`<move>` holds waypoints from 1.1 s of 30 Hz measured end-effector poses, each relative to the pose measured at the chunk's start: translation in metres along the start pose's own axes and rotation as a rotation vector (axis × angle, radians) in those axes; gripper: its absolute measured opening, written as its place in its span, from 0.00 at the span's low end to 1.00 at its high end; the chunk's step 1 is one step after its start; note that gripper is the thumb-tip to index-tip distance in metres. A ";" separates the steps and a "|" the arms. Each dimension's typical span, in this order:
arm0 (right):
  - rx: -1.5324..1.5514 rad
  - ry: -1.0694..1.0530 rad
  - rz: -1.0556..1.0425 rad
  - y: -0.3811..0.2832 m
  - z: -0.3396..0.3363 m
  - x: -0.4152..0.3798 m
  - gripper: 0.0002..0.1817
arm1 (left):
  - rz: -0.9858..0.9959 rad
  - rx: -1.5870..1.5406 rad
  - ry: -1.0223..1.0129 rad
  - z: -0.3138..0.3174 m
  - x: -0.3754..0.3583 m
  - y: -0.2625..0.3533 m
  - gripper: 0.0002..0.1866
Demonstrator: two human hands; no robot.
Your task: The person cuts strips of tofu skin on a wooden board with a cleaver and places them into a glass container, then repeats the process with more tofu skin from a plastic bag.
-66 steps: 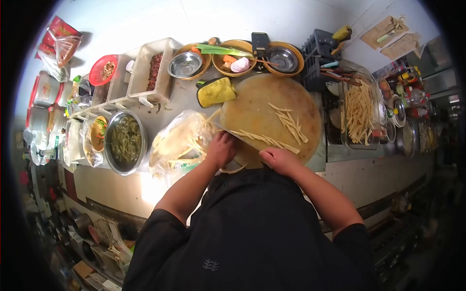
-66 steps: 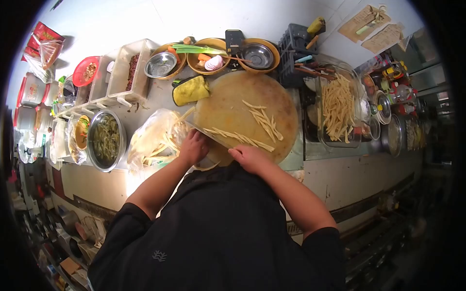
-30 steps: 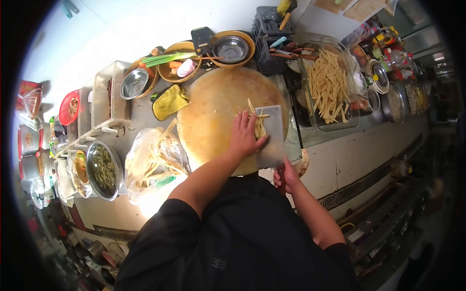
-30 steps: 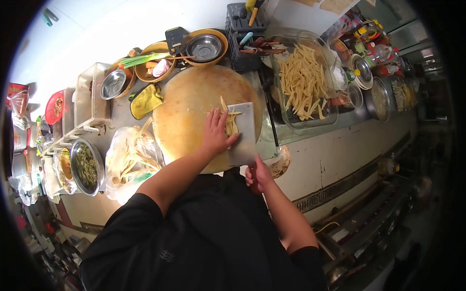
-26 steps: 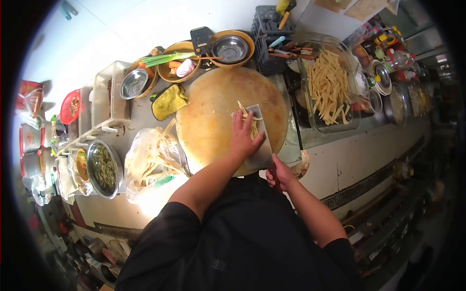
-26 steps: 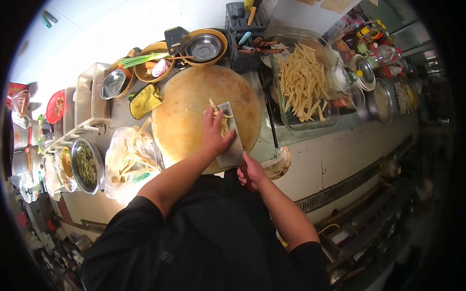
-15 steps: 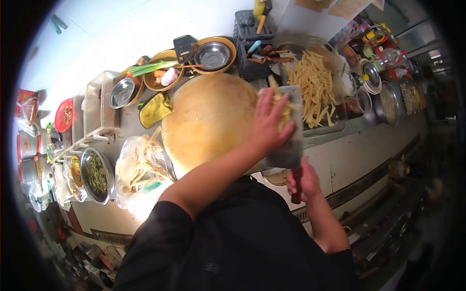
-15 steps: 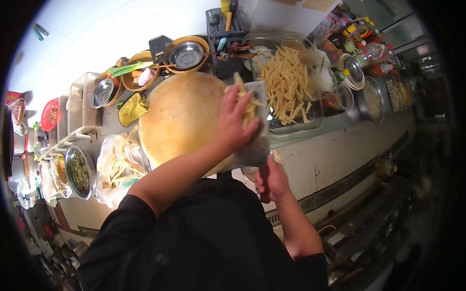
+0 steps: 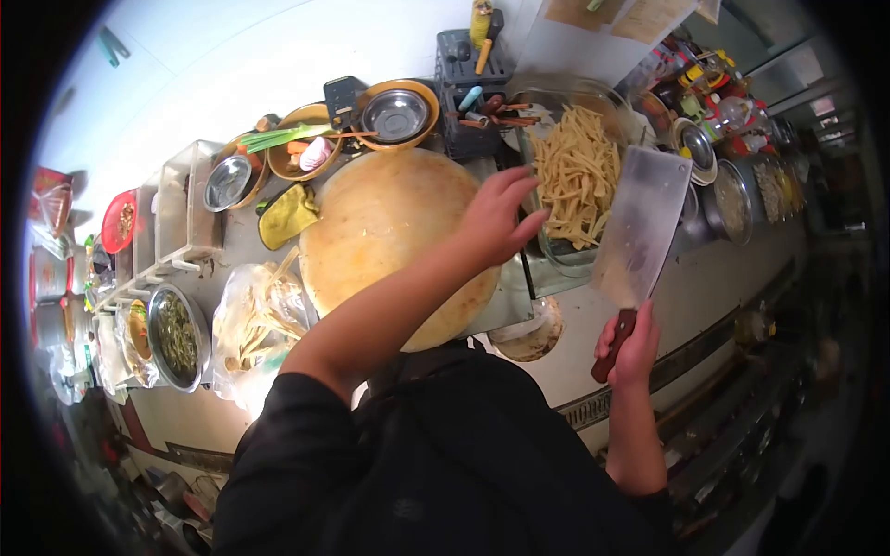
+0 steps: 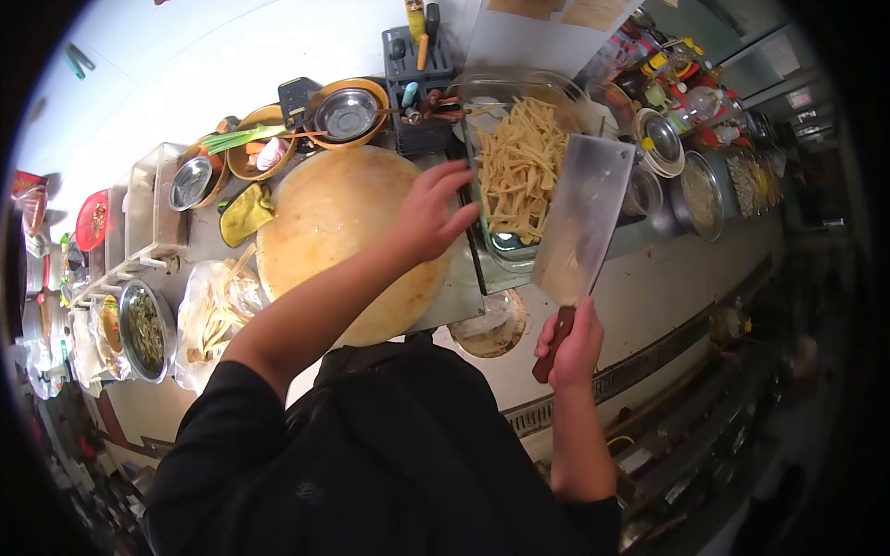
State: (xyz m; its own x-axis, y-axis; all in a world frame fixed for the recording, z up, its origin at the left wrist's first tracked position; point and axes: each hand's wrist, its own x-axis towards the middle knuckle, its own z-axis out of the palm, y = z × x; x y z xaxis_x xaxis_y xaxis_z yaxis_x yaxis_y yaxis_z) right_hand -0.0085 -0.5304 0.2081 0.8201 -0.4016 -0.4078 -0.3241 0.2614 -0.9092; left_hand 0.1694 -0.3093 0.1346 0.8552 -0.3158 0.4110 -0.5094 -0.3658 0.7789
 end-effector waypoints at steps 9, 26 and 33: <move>-0.322 -0.424 0.160 0.089 0.041 -0.009 0.20 | -0.615 0.477 0.137 -0.151 -0.280 -0.059 0.14; -0.594 -0.518 0.249 0.133 0.093 0.016 0.23 | -0.233 0.502 0.197 -0.169 -0.237 -0.016 0.08; -0.550 -0.470 0.286 0.138 0.092 0.018 0.24 | -0.086 0.271 0.110 -0.152 -0.147 0.003 0.09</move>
State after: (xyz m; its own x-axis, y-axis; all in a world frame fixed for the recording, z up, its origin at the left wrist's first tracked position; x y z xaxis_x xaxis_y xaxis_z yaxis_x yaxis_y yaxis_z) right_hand 0.0054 -0.4209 0.0831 0.7437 0.0619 -0.6657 -0.6398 -0.2233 -0.7354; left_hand 0.0571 -0.1308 0.1485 0.8940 -0.1819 0.4095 -0.4288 -0.6124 0.6641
